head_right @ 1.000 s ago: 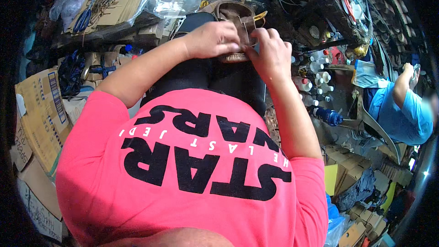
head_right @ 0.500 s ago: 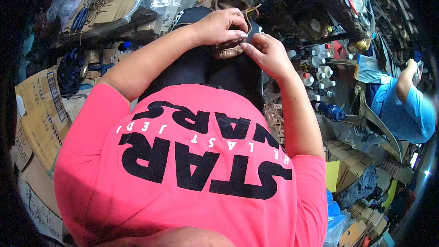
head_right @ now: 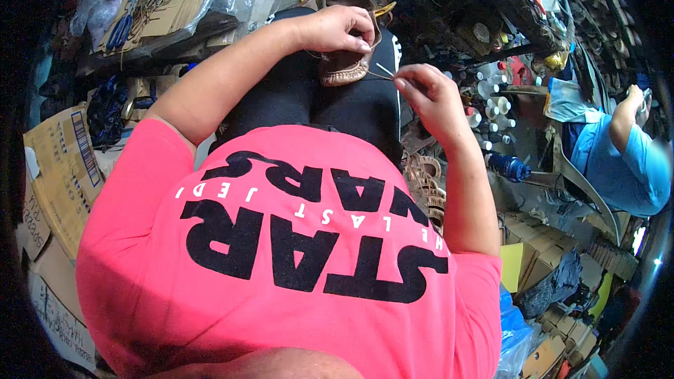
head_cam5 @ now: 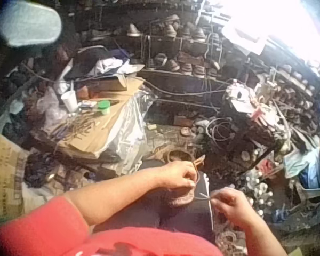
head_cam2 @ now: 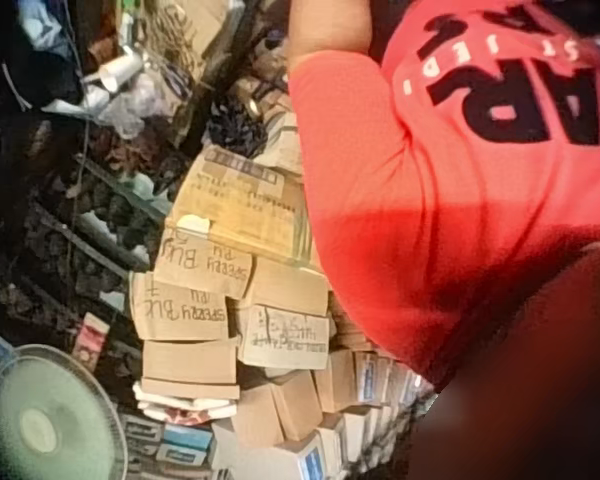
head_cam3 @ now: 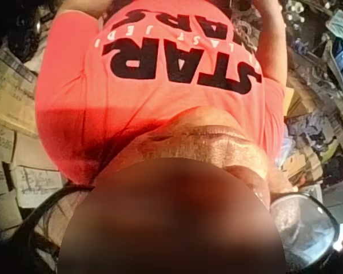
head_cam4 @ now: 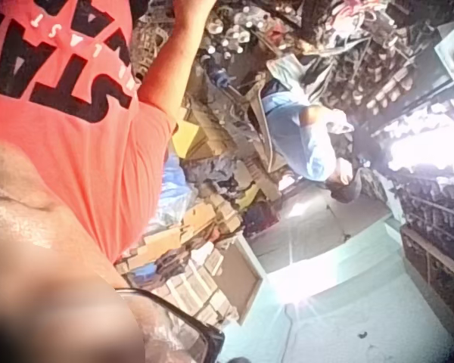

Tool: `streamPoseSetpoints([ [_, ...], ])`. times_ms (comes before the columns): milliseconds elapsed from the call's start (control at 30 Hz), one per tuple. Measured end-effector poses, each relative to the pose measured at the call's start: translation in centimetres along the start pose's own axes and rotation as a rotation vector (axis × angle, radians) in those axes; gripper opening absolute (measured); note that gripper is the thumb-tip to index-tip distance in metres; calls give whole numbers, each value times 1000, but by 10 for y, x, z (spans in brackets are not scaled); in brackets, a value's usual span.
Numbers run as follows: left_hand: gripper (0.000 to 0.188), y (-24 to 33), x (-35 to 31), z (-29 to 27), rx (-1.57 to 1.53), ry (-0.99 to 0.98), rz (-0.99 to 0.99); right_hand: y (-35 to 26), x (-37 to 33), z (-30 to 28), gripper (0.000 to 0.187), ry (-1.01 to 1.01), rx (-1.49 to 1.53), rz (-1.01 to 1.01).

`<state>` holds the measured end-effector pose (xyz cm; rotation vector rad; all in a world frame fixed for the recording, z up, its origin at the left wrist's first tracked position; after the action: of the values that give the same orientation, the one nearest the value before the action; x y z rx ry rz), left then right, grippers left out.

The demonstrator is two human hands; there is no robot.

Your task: Sewing the upper part of a leather shoe by hand using a needle and thread.

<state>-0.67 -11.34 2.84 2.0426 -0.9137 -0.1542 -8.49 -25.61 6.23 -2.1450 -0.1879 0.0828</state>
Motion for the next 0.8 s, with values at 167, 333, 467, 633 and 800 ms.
streamPoseSetpoints([
  [167,14,-2,7,2,-91,-114,-34,-4,22,13,17,0,-193,-152],
  [333,15,-10,5,6,-156,-169,-133,-5,30,19,16,-38,-277,-163],
  [467,18,-14,6,7,-150,-184,-155,-16,33,25,16,-101,-326,-146],
  [633,19,-13,8,10,-158,-196,-163,0,39,25,17,-81,-160,-74],
  [800,20,-17,7,12,-137,-227,-195,-13,46,29,16,-149,-268,-154],
])
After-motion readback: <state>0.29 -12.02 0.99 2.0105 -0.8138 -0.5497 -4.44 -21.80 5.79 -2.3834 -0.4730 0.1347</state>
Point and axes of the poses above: each hand's wrist, its own x-axis towards the middle knuckle, its own z-axis out of the palm, y = z × x, the point moved 8 cm from there along x, towards the middle knuckle, and after that the axes turned 11 degrees about y, right-handed, at the moved point
